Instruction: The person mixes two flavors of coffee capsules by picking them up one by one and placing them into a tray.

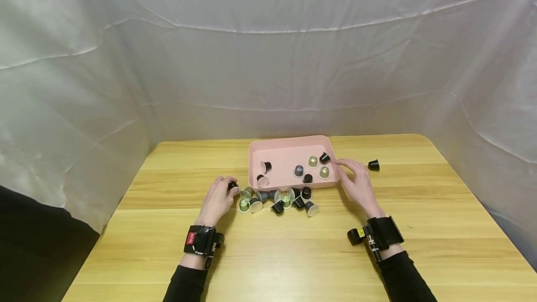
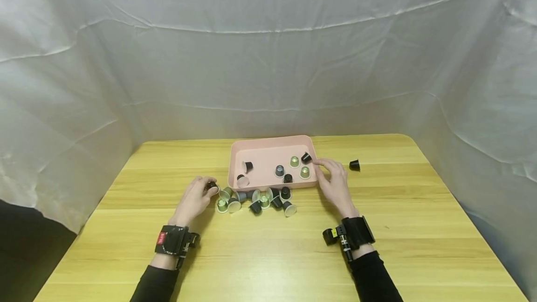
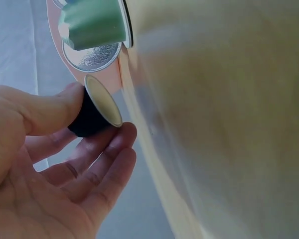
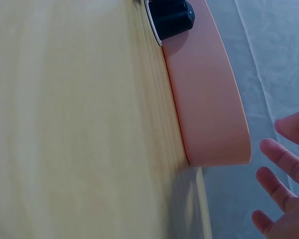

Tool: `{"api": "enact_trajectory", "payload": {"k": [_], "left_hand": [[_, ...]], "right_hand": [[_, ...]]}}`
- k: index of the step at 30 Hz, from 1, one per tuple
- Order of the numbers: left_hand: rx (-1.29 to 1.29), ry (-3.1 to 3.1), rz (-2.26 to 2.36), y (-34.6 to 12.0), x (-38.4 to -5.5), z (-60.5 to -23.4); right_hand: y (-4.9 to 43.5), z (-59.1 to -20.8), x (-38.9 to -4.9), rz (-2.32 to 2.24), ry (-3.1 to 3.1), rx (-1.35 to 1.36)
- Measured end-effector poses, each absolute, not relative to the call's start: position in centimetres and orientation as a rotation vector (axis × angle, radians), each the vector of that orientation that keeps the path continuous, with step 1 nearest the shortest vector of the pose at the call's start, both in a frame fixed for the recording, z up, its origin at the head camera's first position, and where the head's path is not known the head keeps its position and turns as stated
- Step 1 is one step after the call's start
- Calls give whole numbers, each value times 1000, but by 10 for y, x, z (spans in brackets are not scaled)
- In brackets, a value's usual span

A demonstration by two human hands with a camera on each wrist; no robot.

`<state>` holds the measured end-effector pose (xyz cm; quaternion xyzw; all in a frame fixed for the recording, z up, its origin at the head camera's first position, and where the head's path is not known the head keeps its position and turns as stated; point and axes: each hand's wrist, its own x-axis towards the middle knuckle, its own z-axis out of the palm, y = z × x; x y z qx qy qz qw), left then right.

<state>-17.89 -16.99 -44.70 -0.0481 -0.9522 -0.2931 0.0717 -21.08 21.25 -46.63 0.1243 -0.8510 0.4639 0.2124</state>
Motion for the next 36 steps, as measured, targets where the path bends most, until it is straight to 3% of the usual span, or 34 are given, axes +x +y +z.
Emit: {"api": "enact_trajectory", "payload": {"k": [6,19,36], "left_hand": [[-140,-2812,-893,-161,-181,-439],[-375,-2759,-901,-128,-190,-412],[-585,-2742,-819,-96,-207,-403]], "right_hand": [[212,-467,-210,1295,-2369,340],[213,-470,-212,1273,-2334,363],[214,-469,-211,1303,-2375,354]]}}
